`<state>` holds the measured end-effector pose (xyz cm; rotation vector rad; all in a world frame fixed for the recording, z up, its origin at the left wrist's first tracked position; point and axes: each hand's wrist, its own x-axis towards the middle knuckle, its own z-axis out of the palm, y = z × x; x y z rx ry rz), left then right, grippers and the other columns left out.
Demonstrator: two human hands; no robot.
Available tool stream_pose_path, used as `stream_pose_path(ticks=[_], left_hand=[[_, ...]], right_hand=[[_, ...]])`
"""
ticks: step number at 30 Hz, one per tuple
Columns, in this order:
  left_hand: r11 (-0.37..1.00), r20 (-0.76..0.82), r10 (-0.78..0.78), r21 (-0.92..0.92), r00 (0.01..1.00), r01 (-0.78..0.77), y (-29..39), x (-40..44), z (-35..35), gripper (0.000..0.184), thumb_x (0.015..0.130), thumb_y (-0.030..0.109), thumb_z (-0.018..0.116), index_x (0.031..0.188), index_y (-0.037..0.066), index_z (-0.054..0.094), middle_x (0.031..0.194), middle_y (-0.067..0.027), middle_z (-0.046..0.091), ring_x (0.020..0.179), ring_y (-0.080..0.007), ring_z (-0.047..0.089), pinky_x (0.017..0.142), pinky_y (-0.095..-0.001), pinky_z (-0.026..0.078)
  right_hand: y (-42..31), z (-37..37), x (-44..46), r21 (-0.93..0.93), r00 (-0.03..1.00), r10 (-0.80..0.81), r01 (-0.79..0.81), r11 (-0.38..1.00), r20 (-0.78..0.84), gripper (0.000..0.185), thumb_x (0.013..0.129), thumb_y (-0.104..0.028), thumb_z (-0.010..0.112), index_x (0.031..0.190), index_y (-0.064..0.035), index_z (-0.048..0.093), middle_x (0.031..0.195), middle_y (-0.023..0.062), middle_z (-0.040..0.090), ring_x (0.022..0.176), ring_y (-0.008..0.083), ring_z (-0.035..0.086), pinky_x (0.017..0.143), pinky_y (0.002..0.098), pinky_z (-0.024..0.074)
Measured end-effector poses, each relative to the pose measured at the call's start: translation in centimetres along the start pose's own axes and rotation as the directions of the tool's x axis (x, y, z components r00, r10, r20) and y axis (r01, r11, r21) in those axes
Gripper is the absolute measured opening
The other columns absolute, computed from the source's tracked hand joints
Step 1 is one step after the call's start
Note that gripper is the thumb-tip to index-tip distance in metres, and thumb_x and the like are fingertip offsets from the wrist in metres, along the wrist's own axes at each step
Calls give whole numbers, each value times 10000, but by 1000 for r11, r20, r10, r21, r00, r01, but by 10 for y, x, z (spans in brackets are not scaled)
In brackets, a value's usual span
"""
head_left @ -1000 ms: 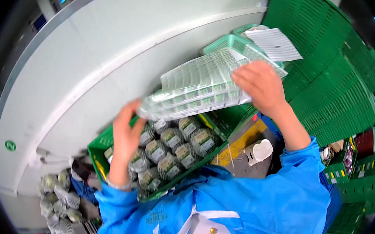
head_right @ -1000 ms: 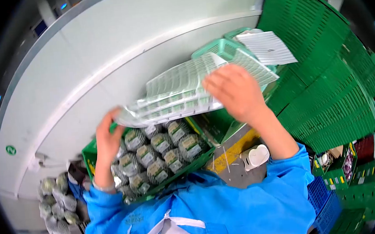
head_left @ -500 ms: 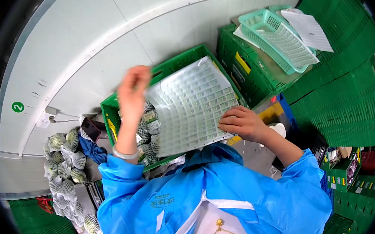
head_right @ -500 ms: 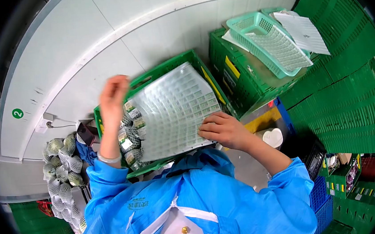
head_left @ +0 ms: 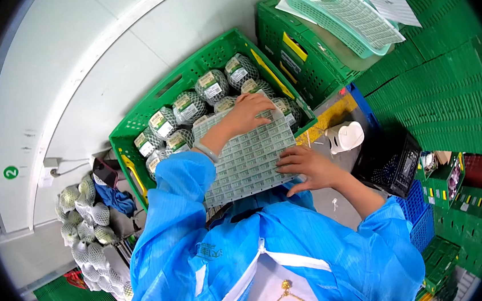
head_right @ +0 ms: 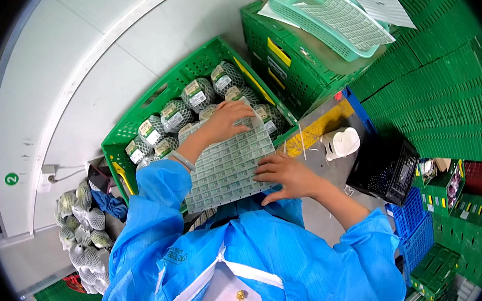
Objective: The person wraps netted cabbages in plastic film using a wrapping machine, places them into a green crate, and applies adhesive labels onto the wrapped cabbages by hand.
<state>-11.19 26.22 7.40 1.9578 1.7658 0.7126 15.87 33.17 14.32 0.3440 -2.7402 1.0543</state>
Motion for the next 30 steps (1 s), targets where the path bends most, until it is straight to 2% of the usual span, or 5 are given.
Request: stream_pose_path(ticks=[4,8,21,27,30], left_hand=[[1000,-38,-23,9,999,23,6,2,1,440,805,233,744,1223,171,619,1322,-49,552,1292,-294,452,1102,-445,298],[999,-50,6,32,999,-5,7,4,5,437,814,202,728,1234,175,611,1372,-67,516,1319,-310,431,1105,-460,308],[999,13,14,43,1000,-14,-28,-2,4,445,839,8,625,1250,174,593,1319,-45,584,1368,-294,413,1127,-489,278],[852,186,-30,519,982,-72,-62,-1,-18,457,787,26,660,1216,176,612,1256,-30,602,1294,-265,481,1129,-529,259],[905,168,42,412,985,-109,-67,2,-18,308,766,83,704,1064,147,658,1110,-20,643,1151,-240,564,1115,-547,266]], right_hand=[[13,14,2,89,705,556,-582,808,-440,390,756,-363,768,985,-58,684,1074,116,643,1043,329,554,891,455,432],[34,25,32,-211,626,553,-745,633,-551,293,754,-304,759,907,-63,692,964,92,614,971,310,530,839,440,401],[33,49,71,-383,753,537,-657,650,-379,315,803,-377,703,777,-63,690,832,80,643,893,280,554,824,429,385],[42,74,72,-391,832,452,-551,737,-320,278,803,-347,704,787,-70,690,841,71,655,914,273,562,832,431,399],[44,73,70,-364,858,409,-505,782,-312,257,789,-310,718,852,-63,685,901,83,659,944,277,568,852,429,409]])
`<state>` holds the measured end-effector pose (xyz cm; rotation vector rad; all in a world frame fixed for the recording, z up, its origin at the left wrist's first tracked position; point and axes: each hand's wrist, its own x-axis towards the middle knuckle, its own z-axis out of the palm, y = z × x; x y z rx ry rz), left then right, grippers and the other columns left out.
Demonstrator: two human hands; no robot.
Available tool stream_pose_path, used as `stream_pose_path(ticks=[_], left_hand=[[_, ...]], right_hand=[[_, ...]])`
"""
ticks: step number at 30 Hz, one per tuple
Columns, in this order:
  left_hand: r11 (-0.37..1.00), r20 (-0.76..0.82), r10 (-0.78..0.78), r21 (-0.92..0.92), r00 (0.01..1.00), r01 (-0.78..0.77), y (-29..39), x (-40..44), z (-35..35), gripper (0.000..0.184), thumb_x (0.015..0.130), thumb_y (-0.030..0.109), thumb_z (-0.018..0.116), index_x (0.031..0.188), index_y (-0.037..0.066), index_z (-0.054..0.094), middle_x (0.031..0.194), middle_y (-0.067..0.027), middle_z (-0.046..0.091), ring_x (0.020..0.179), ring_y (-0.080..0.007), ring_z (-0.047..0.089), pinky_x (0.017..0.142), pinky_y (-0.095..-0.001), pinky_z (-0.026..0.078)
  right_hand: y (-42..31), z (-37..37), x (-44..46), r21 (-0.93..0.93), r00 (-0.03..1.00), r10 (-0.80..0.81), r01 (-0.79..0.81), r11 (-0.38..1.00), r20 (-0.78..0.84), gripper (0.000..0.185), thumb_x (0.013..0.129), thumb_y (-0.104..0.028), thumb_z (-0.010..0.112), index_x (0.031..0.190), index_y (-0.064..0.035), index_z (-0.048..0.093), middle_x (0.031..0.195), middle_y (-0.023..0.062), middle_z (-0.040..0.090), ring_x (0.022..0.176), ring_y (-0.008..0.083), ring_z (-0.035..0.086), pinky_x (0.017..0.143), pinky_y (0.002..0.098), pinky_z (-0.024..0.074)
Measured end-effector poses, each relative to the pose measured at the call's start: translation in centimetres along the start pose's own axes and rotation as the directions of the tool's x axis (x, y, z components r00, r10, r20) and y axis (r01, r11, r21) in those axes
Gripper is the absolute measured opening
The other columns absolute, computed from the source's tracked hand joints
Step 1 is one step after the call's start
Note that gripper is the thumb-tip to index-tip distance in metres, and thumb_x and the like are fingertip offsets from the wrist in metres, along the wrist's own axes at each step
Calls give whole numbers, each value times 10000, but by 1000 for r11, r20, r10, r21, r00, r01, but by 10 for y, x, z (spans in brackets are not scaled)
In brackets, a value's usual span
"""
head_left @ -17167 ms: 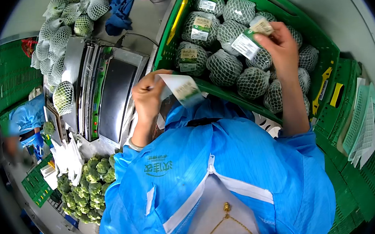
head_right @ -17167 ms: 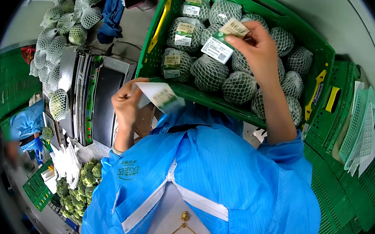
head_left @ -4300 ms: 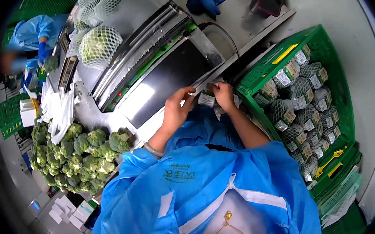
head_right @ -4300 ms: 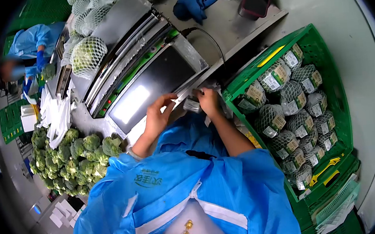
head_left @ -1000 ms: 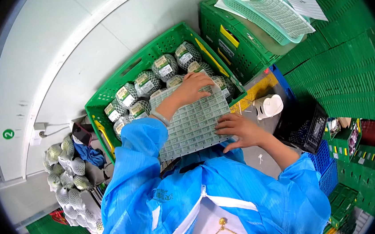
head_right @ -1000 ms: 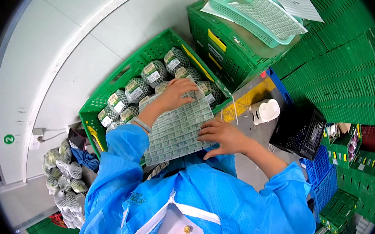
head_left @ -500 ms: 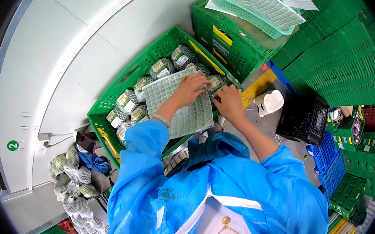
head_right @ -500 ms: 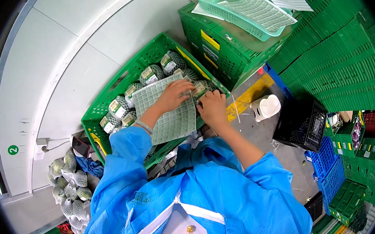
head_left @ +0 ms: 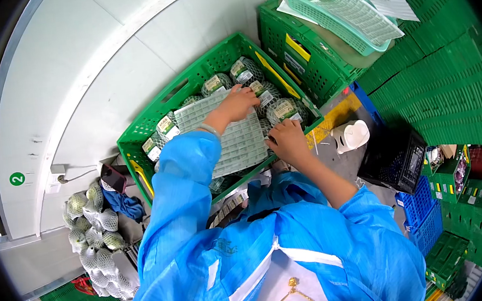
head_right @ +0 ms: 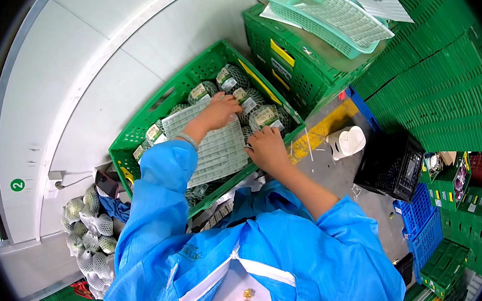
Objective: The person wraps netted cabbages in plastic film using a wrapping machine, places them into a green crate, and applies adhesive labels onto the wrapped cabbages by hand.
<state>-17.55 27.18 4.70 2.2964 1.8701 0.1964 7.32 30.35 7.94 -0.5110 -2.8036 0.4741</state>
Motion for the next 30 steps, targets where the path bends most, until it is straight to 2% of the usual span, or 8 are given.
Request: stream_pose_path(ticks=[4,7,10,13,14,19,24,30], left_hand=[[984,179,-4,-177,984,36,-5,-5,-37,88,782,142,720,803,101,645,847,-21,639,917,-229,609,1088,-499,316],[978,89,53,-206,995,-34,14,-14,-104,103,782,152,713,812,87,638,849,-46,631,888,-255,604,1045,-441,362],[987,-100,90,-124,991,-102,52,-32,-183,123,791,163,701,806,65,627,839,-61,621,853,-276,593,947,-397,424],[993,-219,22,-105,976,-46,93,-64,-247,127,767,145,719,828,54,655,861,-66,623,877,-282,594,867,-391,463],[997,-317,36,-60,948,-58,107,-74,-261,134,753,133,728,844,55,669,875,-65,627,899,-283,598,863,-402,469],[972,-630,219,210,745,-108,143,-110,-287,244,679,97,774,916,69,723,962,-62,644,1009,-285,604,881,-463,474],[991,-635,106,127,765,-32,158,-139,-283,266,692,148,783,933,60,715,947,-80,646,990,-287,594,910,-449,455],[990,-573,-142,-80,807,117,169,-164,-269,214,700,134,781,878,60,690,907,-57,647,883,-260,595,811,-379,453]], right_hand=[[-2,-9,1,217,995,45,-25,976,-85,338,782,-270,746,1014,-41,659,1046,121,645,1022,312,572,891,455,426],[-16,-31,21,465,966,182,-78,882,-183,403,793,-258,758,1097,-26,630,1166,133,620,1107,360,551,917,477,427],[-40,-52,49,586,950,232,-67,807,-211,341,823,-248,741,1059,-21,645,1103,123,654,1051,379,581,878,478,457],[-58,-98,66,612,978,104,28,791,-179,256,843,-209,718,1010,-24,661,983,136,675,918,367,627,789,443,494],[-66,-112,69,609,960,37,145,779,-276,186,851,-173,702,966,-31,668,876,151,666,810,359,637,699,428,499],[-92,-170,69,537,918,-247,385,751,-311,177,833,-154,712,931,-23,643,829,152,640,767,360,623,643,429,477],[-100,-190,69,585,902,-378,426,691,-210,184,831,-147,710,954,-22,656,836,154,656,753,351,638,640,407,495],[-110,-189,69,574,914,-382,389,721,-140,206,824,-164,729,983,-49,668,829,154,665,758,336,661,639,402,509]])
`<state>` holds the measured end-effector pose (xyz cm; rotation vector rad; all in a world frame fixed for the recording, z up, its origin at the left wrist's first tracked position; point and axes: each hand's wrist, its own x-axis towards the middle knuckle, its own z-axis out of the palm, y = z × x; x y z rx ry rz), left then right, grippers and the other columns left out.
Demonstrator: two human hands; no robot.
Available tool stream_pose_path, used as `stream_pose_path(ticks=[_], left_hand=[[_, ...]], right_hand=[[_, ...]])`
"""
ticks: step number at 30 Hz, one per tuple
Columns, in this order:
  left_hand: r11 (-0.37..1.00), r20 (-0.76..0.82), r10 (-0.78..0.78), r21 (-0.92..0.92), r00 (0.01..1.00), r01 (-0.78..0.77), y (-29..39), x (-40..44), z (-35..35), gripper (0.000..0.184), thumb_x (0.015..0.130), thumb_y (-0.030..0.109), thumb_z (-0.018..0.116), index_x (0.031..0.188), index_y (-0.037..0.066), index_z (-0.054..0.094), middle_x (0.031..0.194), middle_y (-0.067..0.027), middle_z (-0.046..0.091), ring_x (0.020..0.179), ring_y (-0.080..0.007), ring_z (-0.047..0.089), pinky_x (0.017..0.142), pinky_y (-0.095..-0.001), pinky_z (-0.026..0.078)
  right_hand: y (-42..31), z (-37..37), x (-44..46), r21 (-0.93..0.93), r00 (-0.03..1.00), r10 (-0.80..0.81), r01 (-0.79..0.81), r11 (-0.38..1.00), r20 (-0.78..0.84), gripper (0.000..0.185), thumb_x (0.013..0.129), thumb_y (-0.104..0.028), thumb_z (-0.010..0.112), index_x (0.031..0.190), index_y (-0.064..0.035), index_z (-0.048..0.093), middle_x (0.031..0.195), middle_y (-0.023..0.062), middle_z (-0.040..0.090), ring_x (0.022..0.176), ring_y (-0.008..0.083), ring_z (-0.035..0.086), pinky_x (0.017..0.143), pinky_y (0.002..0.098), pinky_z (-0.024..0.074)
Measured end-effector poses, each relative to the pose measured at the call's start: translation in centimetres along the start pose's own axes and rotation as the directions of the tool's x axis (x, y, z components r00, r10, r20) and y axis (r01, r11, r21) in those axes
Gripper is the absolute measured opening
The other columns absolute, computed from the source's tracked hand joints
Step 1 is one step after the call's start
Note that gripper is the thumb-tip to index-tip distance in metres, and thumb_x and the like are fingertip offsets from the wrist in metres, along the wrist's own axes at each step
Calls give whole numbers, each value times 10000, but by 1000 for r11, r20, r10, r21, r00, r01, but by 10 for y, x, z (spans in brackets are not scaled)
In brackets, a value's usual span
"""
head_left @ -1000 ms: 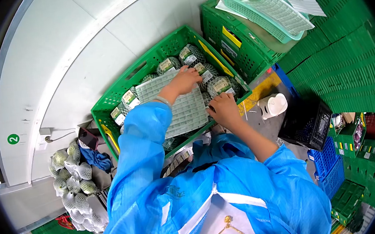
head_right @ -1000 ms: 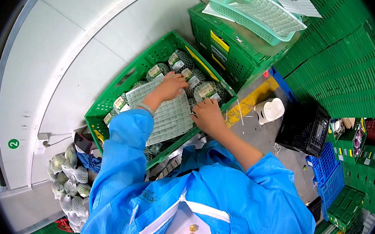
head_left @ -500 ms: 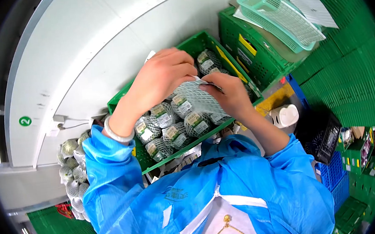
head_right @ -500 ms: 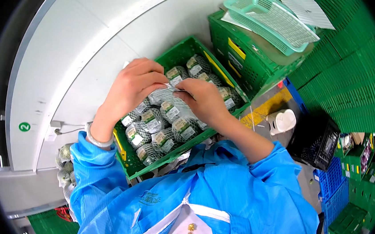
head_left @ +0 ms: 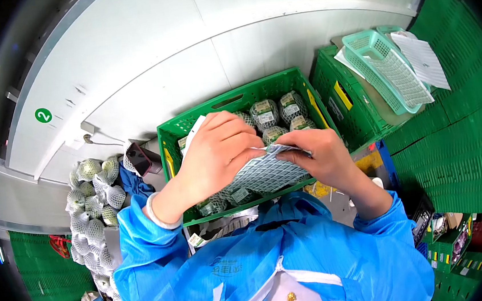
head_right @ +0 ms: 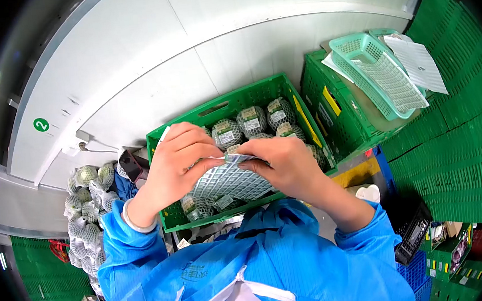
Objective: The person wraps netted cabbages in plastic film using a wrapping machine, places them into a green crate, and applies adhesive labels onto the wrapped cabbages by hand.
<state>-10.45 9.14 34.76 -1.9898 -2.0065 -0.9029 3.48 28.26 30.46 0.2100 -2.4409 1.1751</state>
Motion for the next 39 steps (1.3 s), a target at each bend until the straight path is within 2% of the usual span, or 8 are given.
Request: stream_pose_path(ticks=[5,10,14,22,26,31,36,39], left_hand=[[989,74,-148,41,986,145,4,-24,4,131,750,115,737,834,60,653,856,-44,635,820,-243,583,736,-371,429],[981,143,-98,180,985,71,18,-24,-14,107,811,99,668,833,24,595,800,-94,543,733,-292,501,661,-398,389],[991,173,-98,106,980,80,8,-30,-15,130,822,93,669,873,13,580,792,-107,543,723,-307,498,658,-400,398],[969,83,-187,-147,979,198,8,-49,-14,178,760,64,758,867,38,618,815,-67,649,662,-248,558,576,-358,426],[971,76,-214,-94,974,220,15,-58,-32,135,787,119,721,849,53,621,807,-57,622,694,-264,565,625,-380,439],[970,83,-200,161,976,185,39,-64,-75,140,776,138,719,833,57,620,780,-42,610,683,-235,553,606,-360,389],[946,135,-221,269,966,179,44,-82,-91,138,786,152,716,819,66,613,754,-42,606,680,-224,560,678,-354,404],[929,163,-316,253,935,270,10,-113,-60,119,837,134,673,839,29,617,753,-95,590,720,-310,561,744,-411,429]], right_hand=[[5,15,-14,-109,998,-60,56,992,-30,196,828,-185,731,982,-97,649,736,125,654,636,307,651,547,388,493],[-7,7,-6,-99,998,-58,59,993,6,234,816,-191,746,1004,-108,634,706,104,651,609,279,655,529,372,493],[-5,11,-5,44,1000,-7,5,999,30,259,813,-177,753,1027,-91,633,761,116,670,657,283,672,564,365,506],[-2,24,-19,59,998,65,-67,996,25,298,796,-139,762,1059,-75,639,880,132,690,747,285,693,619,356,519],[-20,26,-19,103,999,31,-33,994,16,312,790,-128,768,1072,-84,642,884,121,693,691,272,687,581,343,510],[-51,34,-8,141,998,-65,67,988,-18,281,795,-118,773,1036,-64,638,809,110,687,625,250,678,536,322,496],[-57,56,-1,205,999,24,-33,978,48,240,814,-174,779,921,-38,614,743,125,675,612,262,680,523,331,499],[-17,88,1,179,975,114,-148,973,189,286,826,-266,767,898,-23,637,723,148,668,652,294,679,579,354,509]])
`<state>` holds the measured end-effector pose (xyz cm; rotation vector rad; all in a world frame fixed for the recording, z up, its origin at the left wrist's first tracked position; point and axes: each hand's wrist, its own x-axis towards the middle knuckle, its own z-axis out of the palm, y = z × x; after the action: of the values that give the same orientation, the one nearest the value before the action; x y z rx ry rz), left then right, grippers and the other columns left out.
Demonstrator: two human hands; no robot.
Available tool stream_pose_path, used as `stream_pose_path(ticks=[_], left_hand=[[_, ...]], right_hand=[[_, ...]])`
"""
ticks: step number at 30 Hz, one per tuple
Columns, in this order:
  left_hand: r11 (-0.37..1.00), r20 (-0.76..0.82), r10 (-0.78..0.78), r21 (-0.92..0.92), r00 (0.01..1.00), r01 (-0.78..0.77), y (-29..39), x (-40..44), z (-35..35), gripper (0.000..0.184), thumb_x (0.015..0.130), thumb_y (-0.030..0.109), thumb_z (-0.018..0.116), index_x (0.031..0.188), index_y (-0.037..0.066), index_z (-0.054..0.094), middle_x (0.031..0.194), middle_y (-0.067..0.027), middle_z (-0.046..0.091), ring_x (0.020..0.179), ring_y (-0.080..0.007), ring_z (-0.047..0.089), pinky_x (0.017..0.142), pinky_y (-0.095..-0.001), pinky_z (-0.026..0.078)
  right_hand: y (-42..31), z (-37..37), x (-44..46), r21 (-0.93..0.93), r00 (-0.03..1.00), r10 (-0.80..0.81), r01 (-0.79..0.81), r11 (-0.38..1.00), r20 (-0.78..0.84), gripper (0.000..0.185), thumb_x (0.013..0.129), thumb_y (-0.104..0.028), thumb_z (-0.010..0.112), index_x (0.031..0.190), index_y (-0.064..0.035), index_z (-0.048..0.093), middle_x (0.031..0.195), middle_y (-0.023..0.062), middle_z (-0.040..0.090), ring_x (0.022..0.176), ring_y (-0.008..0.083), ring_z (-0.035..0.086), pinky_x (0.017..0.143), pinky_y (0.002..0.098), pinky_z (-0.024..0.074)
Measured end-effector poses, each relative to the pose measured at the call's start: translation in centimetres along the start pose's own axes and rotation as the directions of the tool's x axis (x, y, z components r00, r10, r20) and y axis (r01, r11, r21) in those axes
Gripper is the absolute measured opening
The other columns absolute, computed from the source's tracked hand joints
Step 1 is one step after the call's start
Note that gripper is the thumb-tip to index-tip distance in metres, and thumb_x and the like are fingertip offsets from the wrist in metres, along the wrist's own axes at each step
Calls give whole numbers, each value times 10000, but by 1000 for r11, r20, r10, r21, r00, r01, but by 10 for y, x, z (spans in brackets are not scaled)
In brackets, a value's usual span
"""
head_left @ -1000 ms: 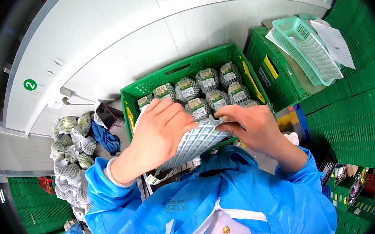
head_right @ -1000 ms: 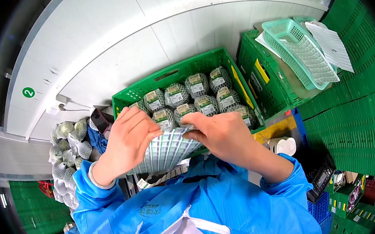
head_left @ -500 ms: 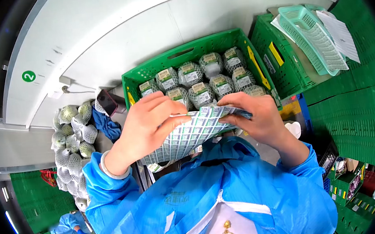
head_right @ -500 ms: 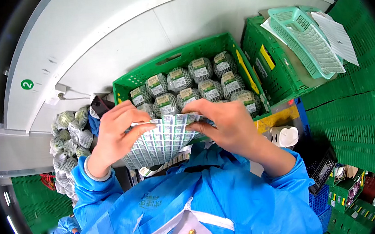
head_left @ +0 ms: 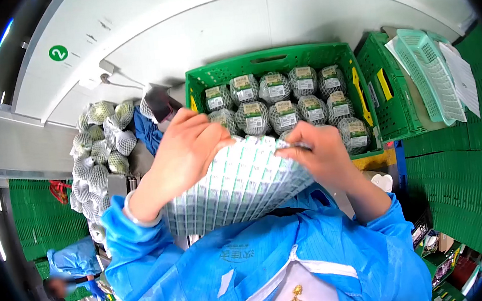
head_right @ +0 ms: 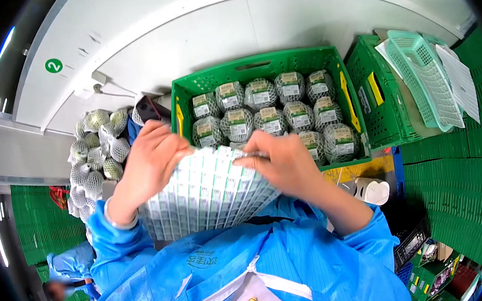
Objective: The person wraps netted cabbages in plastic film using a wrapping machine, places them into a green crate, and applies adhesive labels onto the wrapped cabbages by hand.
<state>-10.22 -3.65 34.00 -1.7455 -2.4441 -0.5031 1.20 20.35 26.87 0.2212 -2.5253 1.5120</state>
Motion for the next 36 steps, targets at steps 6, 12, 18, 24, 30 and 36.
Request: stream_pose_path(ticks=[6,12,18,24,30,36], left_hand=[[954,9,-80,-290,997,79,-45,-15,90,110,877,130,662,907,26,639,806,-111,615,783,-320,576,762,-405,448],[941,30,-96,-324,995,101,-36,-13,93,107,873,130,669,913,37,631,776,-98,583,778,-310,561,740,-397,448],[903,107,-110,-404,988,144,-36,-12,92,81,903,84,629,937,10,627,821,-127,604,785,-312,578,711,-385,456],[730,400,-274,-506,875,460,-33,-10,92,96,955,97,582,962,1,583,785,-114,560,700,-229,526,653,-325,428],[655,513,-324,-485,795,580,-42,0,108,118,985,105,543,992,-9,571,751,-90,527,699,-140,482,654,-291,415],[729,357,-411,-423,839,538,-63,-20,96,114,982,90,550,1017,-14,582,772,-97,551,701,-154,514,657,-284,425]], right_hand=[[82,38,20,-313,991,-128,134,940,40,529,784,-402,750,1141,-37,611,955,146,691,880,325,652,781,404,502],[55,39,42,-390,902,-361,429,815,237,404,831,-414,671,991,-57,567,850,96,644,820,282,633,746,399,470],[66,49,44,-461,764,-589,636,619,263,260,850,-329,656,876,-94,546,688,27,552,650,209,564,617,344,417],[78,49,39,-606,643,-718,691,394,267,127,782,-190,616,842,-114,534,635,-10,480,582,150,519,556,289,375],[85,42,22,-609,428,-870,766,206,244,139,767,-193,604,836,-110,516,609,-32,416,541,121,469,513,263,333],[139,-56,-25,-108,929,325,-346,932,-174,266,962,-298,587,1025,-42,622,789,82,626,695,204,596,631,346,463]])
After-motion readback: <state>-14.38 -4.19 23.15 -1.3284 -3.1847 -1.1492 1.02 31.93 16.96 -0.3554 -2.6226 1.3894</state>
